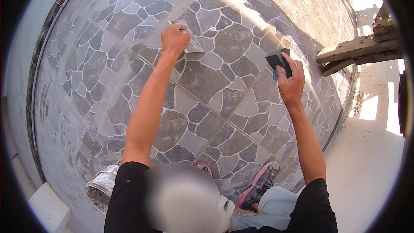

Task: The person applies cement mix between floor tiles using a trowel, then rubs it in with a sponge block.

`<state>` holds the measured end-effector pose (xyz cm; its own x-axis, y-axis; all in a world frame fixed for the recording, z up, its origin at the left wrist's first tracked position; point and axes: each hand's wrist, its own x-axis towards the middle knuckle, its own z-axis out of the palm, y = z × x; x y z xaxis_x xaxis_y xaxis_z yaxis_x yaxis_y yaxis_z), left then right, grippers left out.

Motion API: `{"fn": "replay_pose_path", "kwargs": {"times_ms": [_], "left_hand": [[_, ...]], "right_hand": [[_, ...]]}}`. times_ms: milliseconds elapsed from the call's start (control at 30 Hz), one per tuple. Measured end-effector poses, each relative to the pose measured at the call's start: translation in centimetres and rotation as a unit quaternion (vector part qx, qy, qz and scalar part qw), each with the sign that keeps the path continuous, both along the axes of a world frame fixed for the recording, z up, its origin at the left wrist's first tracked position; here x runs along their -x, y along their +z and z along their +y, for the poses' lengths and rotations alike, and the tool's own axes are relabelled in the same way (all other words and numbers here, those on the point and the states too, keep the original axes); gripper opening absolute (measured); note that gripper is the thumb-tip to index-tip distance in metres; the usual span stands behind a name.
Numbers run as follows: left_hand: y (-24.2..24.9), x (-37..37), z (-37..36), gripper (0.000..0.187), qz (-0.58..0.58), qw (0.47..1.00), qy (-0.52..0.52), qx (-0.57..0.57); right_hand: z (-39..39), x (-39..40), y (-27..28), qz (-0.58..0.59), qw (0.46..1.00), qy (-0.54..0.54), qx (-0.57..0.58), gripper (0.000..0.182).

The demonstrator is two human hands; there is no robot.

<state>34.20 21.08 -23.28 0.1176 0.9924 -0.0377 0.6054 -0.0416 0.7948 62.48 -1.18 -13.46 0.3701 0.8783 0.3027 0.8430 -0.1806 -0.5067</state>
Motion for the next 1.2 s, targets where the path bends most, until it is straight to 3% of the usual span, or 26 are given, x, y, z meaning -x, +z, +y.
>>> {"fn": "replay_pose_path", "kwargs": {"times_ms": [33, 133, 200, 267, 333, 400, 500, 600, 700, 833, 900, 1000, 1067, 1133, 1200], "left_hand": [[0.2, 0.4, -0.9, 0.032, 0.045, 0.999, -0.006, -0.02], [-1.6, 2.0, -2.5, 0.034, 0.008, 0.999, 0.036, -0.013], [0.3, 0.4, -1.4, 0.034, 0.034, 0.998, 0.041, 0.029], [0.7, -0.9, 0.5, 0.035, 0.073, 0.997, -0.003, -0.032], [0.0, 1.4, -1.3, 0.037, 0.106, 0.991, -0.026, -0.073], [0.3, 3.4, -4.9, 0.039, 0.062, 0.998, 0.021, 0.025], [-0.1, -0.6, -2.4, 0.04, 0.026, 1.0, 0.005, -0.011], [0.2, -5.9, 1.6, 0.04, 0.099, 0.993, -0.026, -0.054], [-0.5, -4.9, 0.6, 0.042, 0.114, 0.993, -0.024, -0.01], [-1.5, -5.7, 0.4, 0.042, 0.062, 0.998, -0.017, -0.023], [2.0, -8.9, 3.0, 0.042, 0.165, 0.983, -0.054, 0.06], [-0.2, -6.8, 0.8, 0.042, 0.114, 0.993, -0.011, -0.024], [-0.7, -6.3, 1.0, 0.043, 0.086, 0.996, -0.029, -0.019], [-0.7, -8.2, 2.3, 0.044, 0.109, 0.993, -0.033, -0.002], [0.5, -12.4, 6.3, 0.043, 0.038, 0.996, 0.01, 0.075]], "right_hand": [[-1.3, -0.5, 0.8, 0.002, 1.0, -0.005, -0.005, 0.035], [-4.5, -2.5, 2.3, 0.014, 0.999, -0.02, -0.025, 0.035], [-6.2, -2.3, 2.6, 0.041, 0.998, -0.031, -0.026, 0.035], [-6.6, -1.9, 2.6, 0.09, 0.993, -0.071, 0.01, 0.036], [-8.0, -2.0, 3.3, 0.057, 0.997, -0.042, -0.002, 0.036], [-7.9, -2.3, 3.7, 0.021, 1.0, -0.017, -0.015, 0.036], [-7.2, -1.5, 3.1, 0.113, 0.993, -0.044, -0.009, 0.034], [-4.3, 0.6, 2.3, 0.13, 0.991, -0.031, -0.029, 0.034], [-4.3, 1.4, 3.9, 0.089, 0.994, 0.043, -0.039, 0.037], [-4.4, 0.5, 3.6, 0.11, 0.993, 0.021, -0.031, 0.037], [-3.6, 1.6, 3.2, 0.18, 0.984, -0.016, -0.007, 0.036], [-4.0, 1.8, 4.5, 0.165, 0.986, 0.03, -0.02, 0.036], [-4.2, 0.9, 4.4, 0.132, 0.99, 0.05, -0.019, 0.038], [-4.4, 1.2, 3.4, 0.197, 0.98, 0.007, 0.033, 0.037], [-2.8, 2.6, 1.6, 0.211, 0.975, 0.01, 0.062, 0.039]]}}
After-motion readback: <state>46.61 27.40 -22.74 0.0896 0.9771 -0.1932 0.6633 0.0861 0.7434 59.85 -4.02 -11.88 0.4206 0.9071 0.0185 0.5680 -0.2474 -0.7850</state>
